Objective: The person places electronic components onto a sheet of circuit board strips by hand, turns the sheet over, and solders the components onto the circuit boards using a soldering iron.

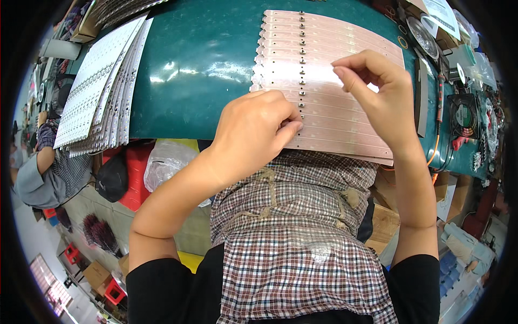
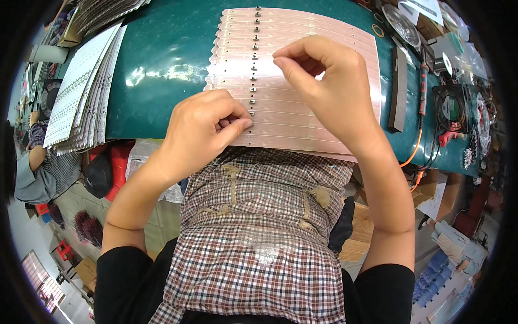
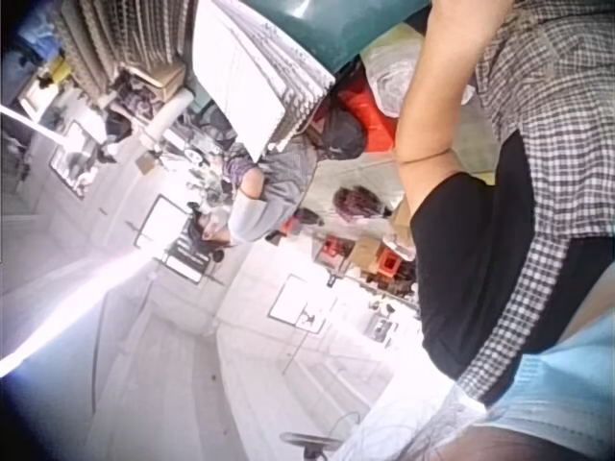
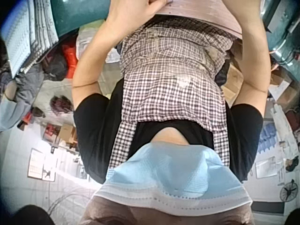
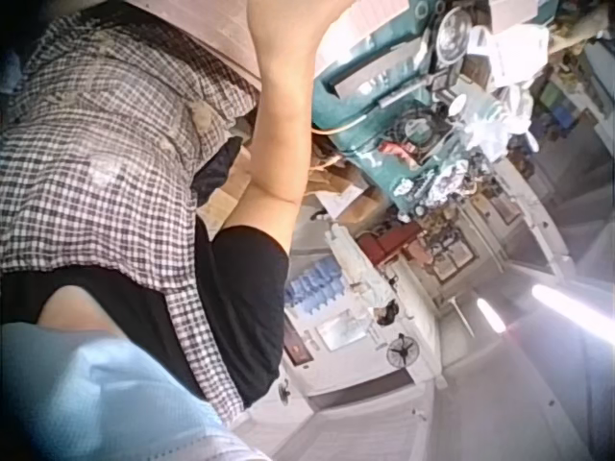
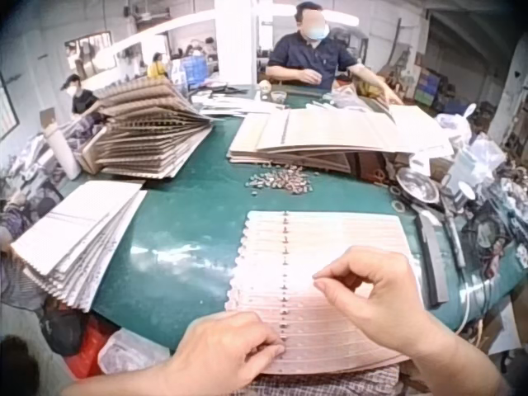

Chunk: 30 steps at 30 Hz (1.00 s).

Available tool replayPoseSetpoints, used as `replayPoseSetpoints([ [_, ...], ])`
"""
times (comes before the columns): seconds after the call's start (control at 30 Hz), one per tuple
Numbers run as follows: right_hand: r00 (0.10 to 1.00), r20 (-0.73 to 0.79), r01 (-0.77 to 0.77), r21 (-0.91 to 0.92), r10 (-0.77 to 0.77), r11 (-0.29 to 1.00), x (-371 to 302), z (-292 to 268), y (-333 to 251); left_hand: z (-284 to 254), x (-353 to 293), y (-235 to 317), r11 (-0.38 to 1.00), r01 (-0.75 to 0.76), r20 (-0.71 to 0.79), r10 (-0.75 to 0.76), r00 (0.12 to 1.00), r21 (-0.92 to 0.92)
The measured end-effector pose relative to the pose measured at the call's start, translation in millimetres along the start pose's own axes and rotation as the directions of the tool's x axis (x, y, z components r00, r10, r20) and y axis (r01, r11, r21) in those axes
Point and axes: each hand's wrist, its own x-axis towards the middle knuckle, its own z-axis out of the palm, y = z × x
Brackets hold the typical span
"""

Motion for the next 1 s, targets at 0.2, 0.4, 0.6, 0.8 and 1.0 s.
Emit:
replayPoseSetpoints([
  [0.2,0.995,-0.074,0.053,-0.14,-0.064,0.989,37,-12,25,6,-5,4,0.955,-0.199,-0.066,0.218,0.974,0.218],
  [0.4,0.986,-0.165,-0.046,-0.465,-0.036,0.884,111,-12,70,11,-9,5,0.893,-0.239,0.019,0.25,0.968,0.38],
  [0.6,0.976,-0.217,-0.109,-0.509,-0.005,0.854,161,13,105,10,-10,3,0.931,-0.237,-0.08,0.268,0.96,0.277],
  [0.8,0.968,-0.223,-0.218,-0.527,0.114,0.821,170,17,113,-4,-8,3,0.986,-0.156,-0.097,0.162,0.982,0.064],
  [1.0,0.948,-0.227,-0.256,-0.128,0.223,0.958,157,-6,74,-38,65,-53,0.988,-0.002,-0.288,0.047,0.957,0.153],
])
